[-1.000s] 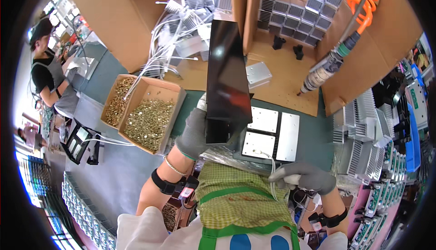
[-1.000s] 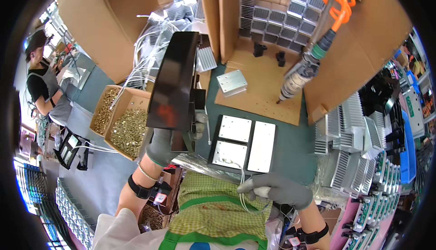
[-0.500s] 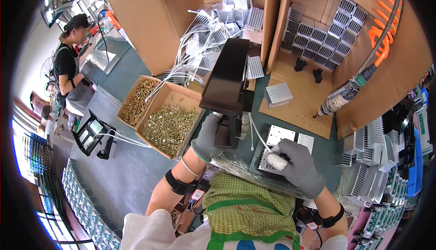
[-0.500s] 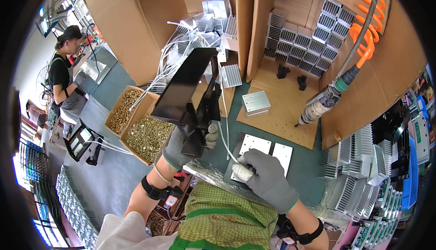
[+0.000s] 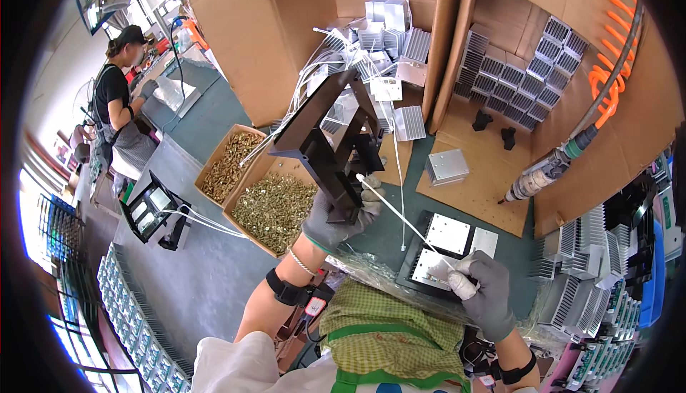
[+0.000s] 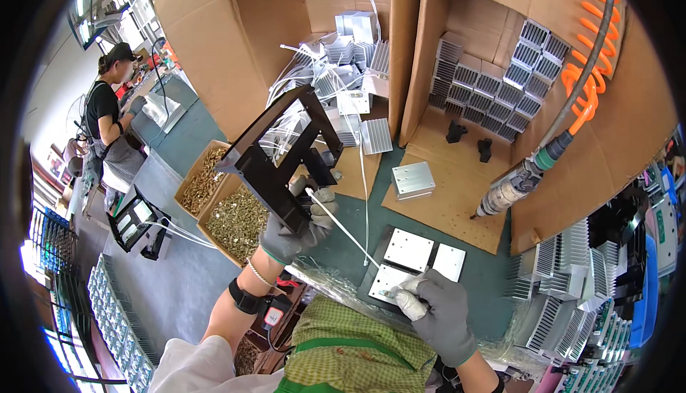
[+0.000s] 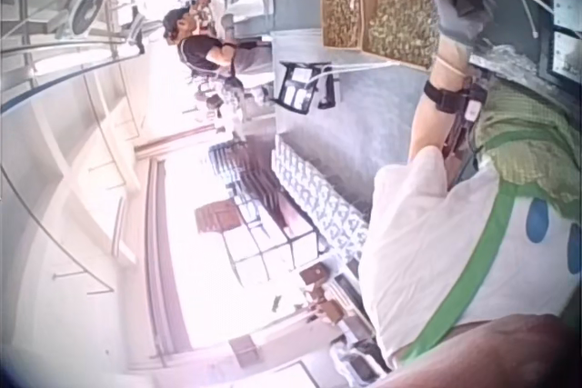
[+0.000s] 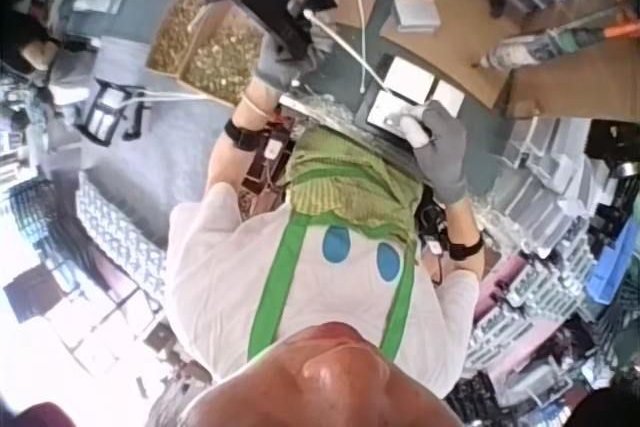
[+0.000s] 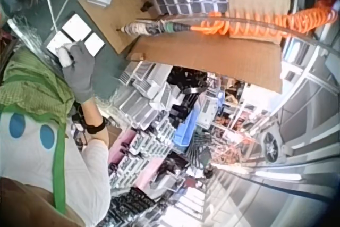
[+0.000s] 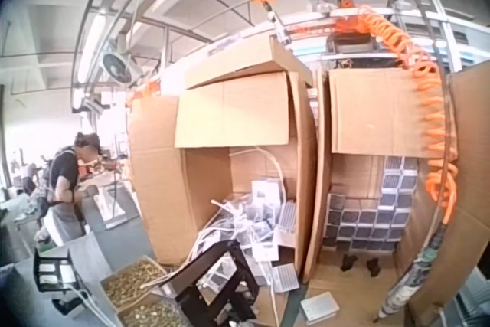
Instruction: The person uses a power screwdriver to fasten a screw into a black frame before placing two metal heat sinks onto a base. They then position the black frame over the heat sinks and drive more screws into the assembly.
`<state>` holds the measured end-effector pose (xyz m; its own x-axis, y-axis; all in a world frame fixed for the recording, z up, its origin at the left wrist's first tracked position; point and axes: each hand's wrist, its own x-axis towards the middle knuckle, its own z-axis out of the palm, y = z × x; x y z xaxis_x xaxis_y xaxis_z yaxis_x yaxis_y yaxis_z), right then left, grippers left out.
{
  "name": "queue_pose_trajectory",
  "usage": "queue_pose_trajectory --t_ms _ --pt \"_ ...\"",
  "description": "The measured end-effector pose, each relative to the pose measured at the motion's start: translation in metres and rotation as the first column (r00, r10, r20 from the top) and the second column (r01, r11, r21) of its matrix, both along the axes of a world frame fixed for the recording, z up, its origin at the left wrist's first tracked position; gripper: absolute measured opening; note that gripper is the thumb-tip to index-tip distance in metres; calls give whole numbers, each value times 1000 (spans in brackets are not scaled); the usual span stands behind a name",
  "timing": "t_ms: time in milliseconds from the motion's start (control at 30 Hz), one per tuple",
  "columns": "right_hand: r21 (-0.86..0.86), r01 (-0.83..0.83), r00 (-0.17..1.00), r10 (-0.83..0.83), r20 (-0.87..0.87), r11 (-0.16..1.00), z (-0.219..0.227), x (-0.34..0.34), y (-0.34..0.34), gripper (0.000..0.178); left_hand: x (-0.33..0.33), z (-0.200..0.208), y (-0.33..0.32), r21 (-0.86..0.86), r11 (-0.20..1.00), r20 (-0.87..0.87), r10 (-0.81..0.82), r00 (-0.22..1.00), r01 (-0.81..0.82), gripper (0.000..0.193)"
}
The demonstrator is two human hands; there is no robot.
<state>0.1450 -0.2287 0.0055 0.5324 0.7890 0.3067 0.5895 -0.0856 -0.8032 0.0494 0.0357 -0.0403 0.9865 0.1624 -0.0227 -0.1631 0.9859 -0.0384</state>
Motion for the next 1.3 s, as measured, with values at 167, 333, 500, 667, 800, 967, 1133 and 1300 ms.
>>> queue_pose_trajectory --t_ms 167,333,500,667,800,967,1133,1300 --pt "-20 -14 1000 14 22 1000 -10 7 -7 14 8 8 -14 82 996 -4 -45 999 45 31" --pt "-31 98 993 -96 65 995 -6 28 -23 21 6 27 -57 848 471 -352 153 923 245 46" --pt "143 639 738 -550 -389 756 41 37 -60 23 12 41 -90 863 -302 -359 199 912 406 66" --pt "-349 301 952 -255 171 888 47 19 -37 23 16 44 -129 730 -642 -134 203 970 235 71" --pt "-258 19 999 -7 49 966 33 26 -25 17 14 45 -124 726 -647 -60 279 958 234 72" --pt "-244 -55 917 -48 -396 968 32 32 -41 18 17 42 -105 785 -494 -213 353 911 374 67" --pt "-459 99 976 -176 -128 883 28 27 -22 43 19 38 -108 716 -619 -134 332 934 323 65" --pt "-549 -10 992 -60 -109 836 20 36 -6 37 19 33 -106 727 -629 -65 338 939 276 64"
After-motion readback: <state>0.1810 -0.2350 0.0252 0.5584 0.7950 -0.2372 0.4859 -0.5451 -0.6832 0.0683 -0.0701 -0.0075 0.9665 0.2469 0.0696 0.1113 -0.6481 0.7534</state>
